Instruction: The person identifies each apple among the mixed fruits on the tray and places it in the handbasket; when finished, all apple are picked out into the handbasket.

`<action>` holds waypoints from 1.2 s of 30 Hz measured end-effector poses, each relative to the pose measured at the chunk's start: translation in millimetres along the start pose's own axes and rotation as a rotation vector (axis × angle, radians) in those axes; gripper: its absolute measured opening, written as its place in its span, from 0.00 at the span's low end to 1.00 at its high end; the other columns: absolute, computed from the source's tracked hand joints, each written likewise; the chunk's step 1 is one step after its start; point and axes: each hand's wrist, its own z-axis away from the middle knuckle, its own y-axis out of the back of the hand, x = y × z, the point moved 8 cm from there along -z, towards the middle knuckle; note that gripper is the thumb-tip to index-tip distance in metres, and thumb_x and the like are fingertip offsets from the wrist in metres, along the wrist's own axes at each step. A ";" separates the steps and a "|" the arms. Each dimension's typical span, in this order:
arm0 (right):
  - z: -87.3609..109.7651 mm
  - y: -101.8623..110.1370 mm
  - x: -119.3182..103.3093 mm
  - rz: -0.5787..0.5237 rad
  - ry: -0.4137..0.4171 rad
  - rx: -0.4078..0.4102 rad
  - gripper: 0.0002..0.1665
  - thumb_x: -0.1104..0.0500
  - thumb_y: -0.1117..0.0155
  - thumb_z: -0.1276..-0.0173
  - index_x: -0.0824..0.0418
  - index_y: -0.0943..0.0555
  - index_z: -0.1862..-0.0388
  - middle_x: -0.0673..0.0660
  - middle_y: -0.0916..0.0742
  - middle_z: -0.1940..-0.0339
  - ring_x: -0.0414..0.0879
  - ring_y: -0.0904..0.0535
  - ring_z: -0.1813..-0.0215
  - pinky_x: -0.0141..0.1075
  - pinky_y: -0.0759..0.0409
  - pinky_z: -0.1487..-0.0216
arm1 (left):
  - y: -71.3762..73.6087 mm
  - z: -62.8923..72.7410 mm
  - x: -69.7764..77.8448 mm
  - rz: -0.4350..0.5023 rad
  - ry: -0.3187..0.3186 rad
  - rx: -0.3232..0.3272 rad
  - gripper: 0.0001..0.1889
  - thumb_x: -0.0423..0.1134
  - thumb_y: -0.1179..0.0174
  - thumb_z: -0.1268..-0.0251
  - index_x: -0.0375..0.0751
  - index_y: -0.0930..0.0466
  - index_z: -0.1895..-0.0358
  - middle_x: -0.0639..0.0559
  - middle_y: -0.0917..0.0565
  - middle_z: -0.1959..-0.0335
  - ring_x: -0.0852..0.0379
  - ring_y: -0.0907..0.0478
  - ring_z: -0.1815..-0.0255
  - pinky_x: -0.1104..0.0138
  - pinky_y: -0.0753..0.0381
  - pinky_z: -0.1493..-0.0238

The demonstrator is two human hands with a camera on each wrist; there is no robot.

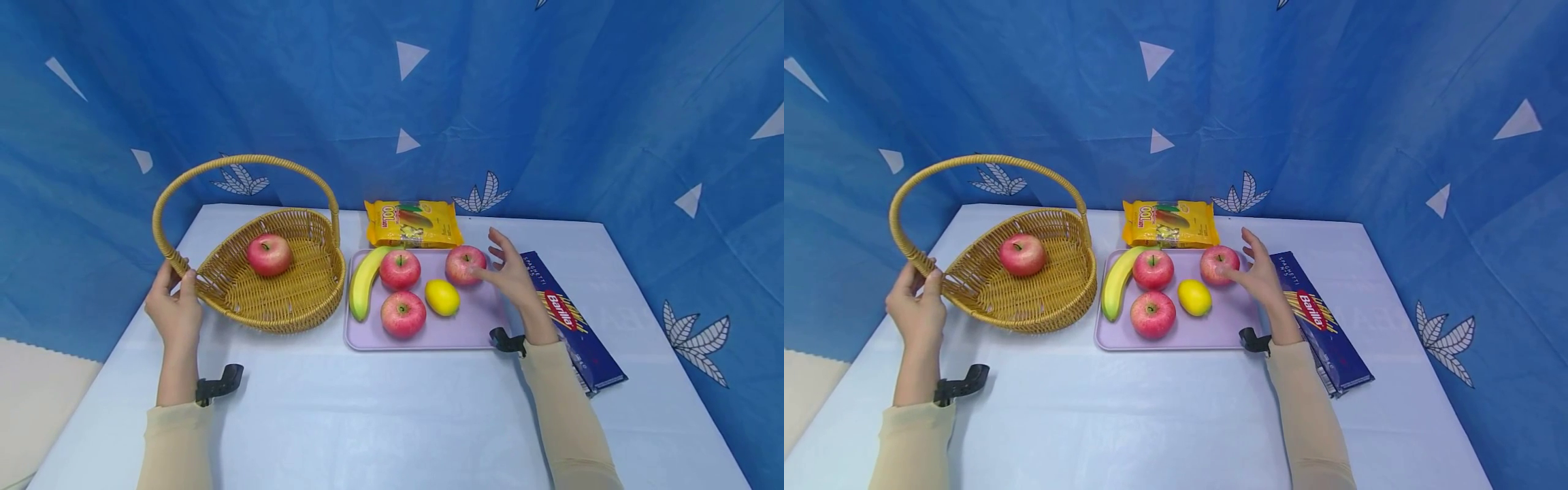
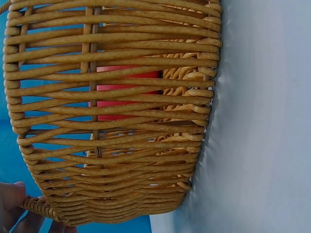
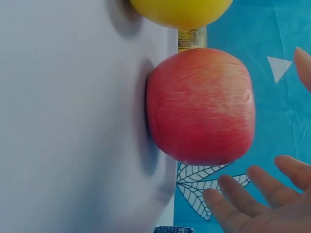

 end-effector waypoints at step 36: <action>-4.9 -15.2 21.3 0.051 -0.101 -0.095 0.57 0.58 0.27 0.41 0.55 0.51 0.20 0.62 0.41 0.21 0.63 0.43 0.24 0.55 0.38 0.25 | -0.1 0.5 -0.7 0.011 0.000 0.005 0.20 0.43 0.52 0.23 0.57 0.29 0.31 0.50 0.23 0.35 0.59 0.28 0.34 0.65 0.25 0.33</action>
